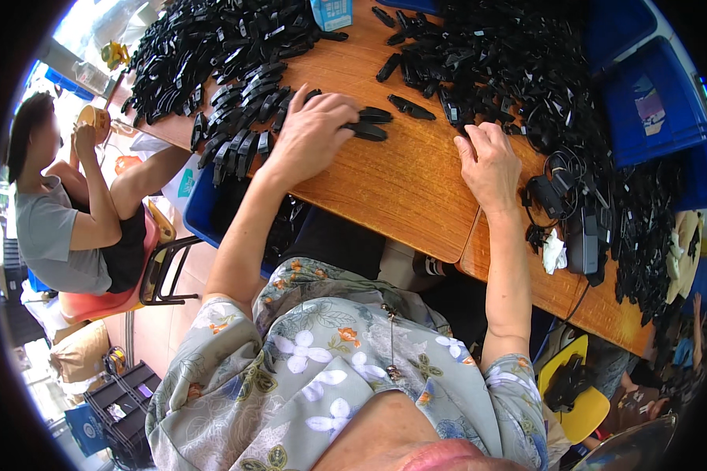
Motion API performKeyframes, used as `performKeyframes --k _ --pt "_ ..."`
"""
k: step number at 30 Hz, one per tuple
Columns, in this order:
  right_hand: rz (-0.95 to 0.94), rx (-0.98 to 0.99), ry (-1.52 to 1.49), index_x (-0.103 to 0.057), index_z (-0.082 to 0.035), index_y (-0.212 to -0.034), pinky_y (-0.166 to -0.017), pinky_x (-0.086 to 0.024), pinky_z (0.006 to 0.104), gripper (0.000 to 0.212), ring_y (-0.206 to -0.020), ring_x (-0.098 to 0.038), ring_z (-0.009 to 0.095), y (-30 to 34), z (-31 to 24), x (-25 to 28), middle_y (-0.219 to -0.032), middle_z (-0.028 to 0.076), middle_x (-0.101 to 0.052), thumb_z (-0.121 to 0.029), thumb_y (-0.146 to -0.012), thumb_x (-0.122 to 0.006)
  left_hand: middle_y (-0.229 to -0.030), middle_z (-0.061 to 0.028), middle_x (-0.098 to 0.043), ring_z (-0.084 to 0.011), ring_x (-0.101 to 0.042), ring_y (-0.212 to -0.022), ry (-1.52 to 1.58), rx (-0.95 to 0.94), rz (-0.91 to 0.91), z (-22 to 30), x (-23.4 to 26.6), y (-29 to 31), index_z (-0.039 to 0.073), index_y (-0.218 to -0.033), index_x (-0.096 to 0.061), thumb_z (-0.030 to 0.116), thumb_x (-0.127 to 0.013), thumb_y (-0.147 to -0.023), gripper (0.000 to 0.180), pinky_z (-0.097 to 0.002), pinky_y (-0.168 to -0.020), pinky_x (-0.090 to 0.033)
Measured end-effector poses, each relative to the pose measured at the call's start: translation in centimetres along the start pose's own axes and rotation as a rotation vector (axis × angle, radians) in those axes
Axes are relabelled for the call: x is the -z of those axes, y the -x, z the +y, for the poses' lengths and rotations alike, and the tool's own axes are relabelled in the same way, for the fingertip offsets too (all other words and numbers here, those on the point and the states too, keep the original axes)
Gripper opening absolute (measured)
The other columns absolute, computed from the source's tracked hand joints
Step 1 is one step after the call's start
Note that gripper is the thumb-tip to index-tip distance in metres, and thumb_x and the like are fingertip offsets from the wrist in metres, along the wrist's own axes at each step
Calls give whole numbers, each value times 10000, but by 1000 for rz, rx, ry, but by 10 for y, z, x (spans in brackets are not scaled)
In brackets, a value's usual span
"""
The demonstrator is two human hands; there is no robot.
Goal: The person assembles plastic components by fitting small plastic pieces into larger plastic parts by hand and placing the assembled parts on the table.
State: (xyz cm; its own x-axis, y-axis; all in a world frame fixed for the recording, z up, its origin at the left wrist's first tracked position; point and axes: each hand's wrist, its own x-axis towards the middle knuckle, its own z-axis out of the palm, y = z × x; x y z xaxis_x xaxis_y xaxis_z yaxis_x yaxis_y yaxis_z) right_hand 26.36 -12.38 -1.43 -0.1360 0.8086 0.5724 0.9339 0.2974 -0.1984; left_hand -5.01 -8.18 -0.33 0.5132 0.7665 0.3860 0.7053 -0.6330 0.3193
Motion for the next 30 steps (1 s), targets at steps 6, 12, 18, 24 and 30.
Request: performKeyframes --k 6,12,18,24,30 --pt "-27 -128 82 -726 -76 -1089 -718 -584 455 209 -944 -698 319 -2 3 6 -1070 87 -651 -218 -936 -739 -1264 -84 -696 -314 -596 -1253 -36 71 95 -15 27 51 57 -1073 -675 127 -712 -901 189 -462 -1155 -359" --pt "-109 -138 174 -704 -57 -1026 -720 -601 445 180 -946 -702 335 4 19 0 -1039 136 -658 -210 -935 -730 -1197 -95 -707 -320 -607 -1216 -189 269 192 -35 50 92 74 -1081 -703 104 -727 -859 225 -447 -1116 -379" --pt "-138 -332 73 -699 -56 -1011 -720 -598 442 171 -917 -702 336 -7 -2 8 -984 143 -648 -210 -943 -729 -1237 -154 -696 -312 -654 -1189 -195 289 371 0 43 62 68 -1216 -719 -45 -621 -872 375 -412 -1028 -498" --pt "-77 -229 162 -694 -54 -1039 -701 -597 434 140 -871 -704 347 2 11 3 -931 143 -624 -170 -963 -713 -1273 -187 -647 -367 -644 -1147 210 109 207 77 -23 -38 39 -1313 -681 96 -633 -977 345 -430 -997 -524" --pt "-17 -243 -432 -702 -56 -1018 -677 -557 486 93 -791 -729 392 -1 6 1 -923 224 -742 -130 -979 -663 -1242 -164 -641 -343 -624 -1047 -109 -189 -46 60 -58 -66 11 -1180 -715 103 -648 -947 259 -407 -1026 -479"
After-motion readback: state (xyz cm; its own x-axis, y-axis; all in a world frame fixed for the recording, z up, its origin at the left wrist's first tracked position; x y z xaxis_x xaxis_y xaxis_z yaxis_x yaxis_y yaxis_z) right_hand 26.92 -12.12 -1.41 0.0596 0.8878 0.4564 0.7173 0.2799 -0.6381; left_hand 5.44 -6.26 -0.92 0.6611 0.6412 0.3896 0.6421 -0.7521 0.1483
